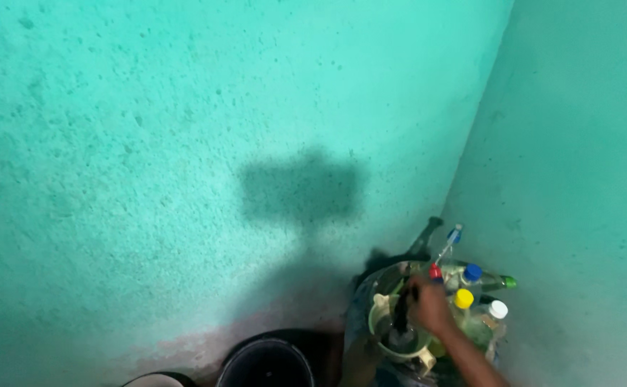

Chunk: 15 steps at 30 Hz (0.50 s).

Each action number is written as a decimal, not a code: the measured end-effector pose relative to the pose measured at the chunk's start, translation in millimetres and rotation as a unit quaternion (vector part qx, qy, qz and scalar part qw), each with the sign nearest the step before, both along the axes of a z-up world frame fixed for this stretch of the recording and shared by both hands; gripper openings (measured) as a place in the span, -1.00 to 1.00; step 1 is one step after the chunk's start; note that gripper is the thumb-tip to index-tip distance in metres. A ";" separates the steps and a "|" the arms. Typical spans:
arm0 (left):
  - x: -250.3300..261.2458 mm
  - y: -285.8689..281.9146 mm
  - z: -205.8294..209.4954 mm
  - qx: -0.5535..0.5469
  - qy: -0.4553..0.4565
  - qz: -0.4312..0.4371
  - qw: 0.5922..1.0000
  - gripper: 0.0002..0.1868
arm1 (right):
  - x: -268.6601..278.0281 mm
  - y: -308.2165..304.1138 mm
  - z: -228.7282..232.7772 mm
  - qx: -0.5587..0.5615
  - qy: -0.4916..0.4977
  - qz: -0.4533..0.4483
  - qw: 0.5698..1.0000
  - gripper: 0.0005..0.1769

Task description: The person wipes a concrete ledge using a cloth, dipping the cloth into a container of liquid several times to dampen it.

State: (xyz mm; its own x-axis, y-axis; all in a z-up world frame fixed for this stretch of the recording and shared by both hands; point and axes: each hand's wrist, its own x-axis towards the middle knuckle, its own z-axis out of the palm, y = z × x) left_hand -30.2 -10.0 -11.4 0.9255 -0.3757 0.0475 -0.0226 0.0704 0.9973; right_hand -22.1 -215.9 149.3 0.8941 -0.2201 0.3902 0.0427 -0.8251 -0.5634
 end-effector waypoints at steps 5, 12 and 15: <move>16.2 6.1 10.8 -0.011 0.005 0.007 1.000 -0.61 | 7.2 17.9 -90.8 0.341 0.144 0.115 0.922 -0.65; 29.2 11.3 35.9 -0.033 0.012 0.010 0.999 -0.59 | 22.2 20.7 -70.8 0.158 0.282 0.143 0.935 -0.69; 25.0 13.1 32.7 -0.041 0.025 0.013 0.999 -0.58 | 20.8 21.7 -49.7 0.137 0.300 0.152 0.932 -0.70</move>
